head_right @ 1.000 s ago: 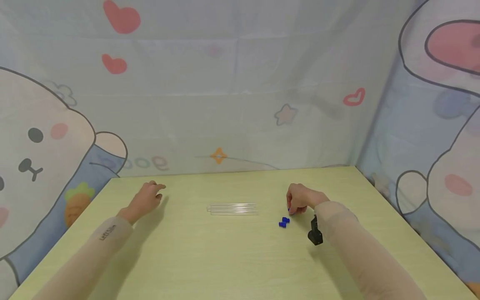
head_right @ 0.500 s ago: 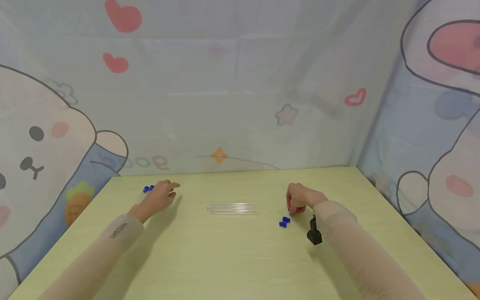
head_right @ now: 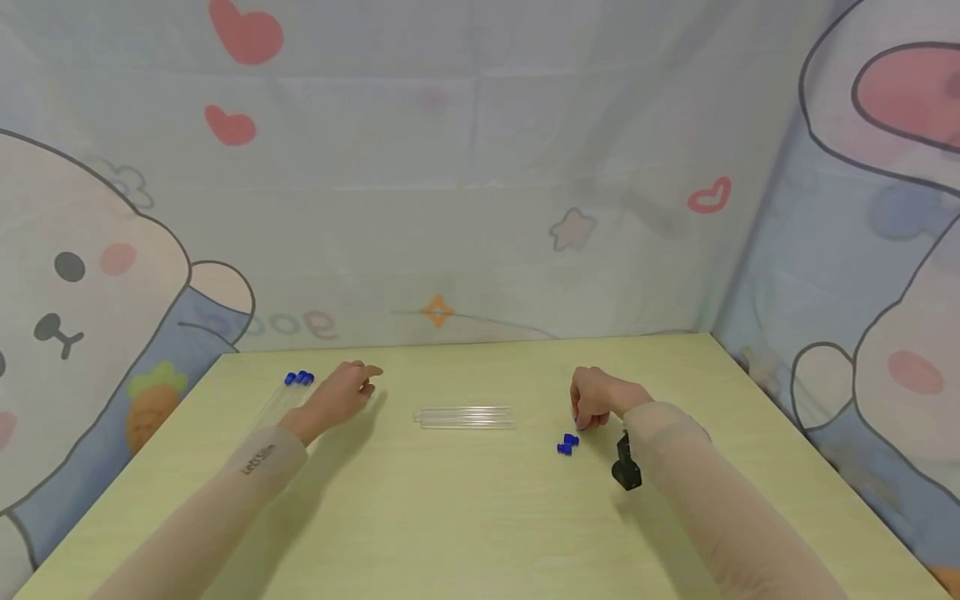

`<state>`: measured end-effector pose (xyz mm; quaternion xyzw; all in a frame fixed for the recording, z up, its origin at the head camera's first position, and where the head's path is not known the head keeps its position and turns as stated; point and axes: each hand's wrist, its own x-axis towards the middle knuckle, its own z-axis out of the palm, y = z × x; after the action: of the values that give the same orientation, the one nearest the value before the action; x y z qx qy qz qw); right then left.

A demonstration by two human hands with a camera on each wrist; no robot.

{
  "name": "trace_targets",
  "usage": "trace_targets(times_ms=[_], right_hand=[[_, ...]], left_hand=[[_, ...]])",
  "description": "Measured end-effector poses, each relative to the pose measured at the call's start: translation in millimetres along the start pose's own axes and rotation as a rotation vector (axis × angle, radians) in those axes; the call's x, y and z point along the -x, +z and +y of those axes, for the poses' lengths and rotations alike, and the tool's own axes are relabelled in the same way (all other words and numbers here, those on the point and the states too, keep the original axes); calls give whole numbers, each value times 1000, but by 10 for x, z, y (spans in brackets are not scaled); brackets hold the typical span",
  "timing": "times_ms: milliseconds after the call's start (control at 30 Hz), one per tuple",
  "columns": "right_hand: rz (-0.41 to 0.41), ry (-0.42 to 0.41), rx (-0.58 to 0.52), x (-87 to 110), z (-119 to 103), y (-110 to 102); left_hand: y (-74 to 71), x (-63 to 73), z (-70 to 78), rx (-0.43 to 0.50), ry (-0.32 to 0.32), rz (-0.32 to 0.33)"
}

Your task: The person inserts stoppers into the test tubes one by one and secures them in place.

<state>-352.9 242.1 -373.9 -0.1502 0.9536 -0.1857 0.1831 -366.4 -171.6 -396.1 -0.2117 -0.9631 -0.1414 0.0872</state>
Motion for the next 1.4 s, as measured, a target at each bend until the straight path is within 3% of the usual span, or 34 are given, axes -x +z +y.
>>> trace_targets(times_ms=[433, 900, 1200, 1400], right_hand=[[4, -21, -18, 47, -29, 8], [2, -5, 6, 41, -41, 8], [14, -29, 31, 64, -58, -5], [11, -34, 29, 36, -49, 27]], left_hand=[[117, -136, 297, 21, 57, -4], [361, -299, 599, 72, 109, -42], [550, -368, 774, 60, 235, -82], [559, -383, 926, 72, 204, -120]])
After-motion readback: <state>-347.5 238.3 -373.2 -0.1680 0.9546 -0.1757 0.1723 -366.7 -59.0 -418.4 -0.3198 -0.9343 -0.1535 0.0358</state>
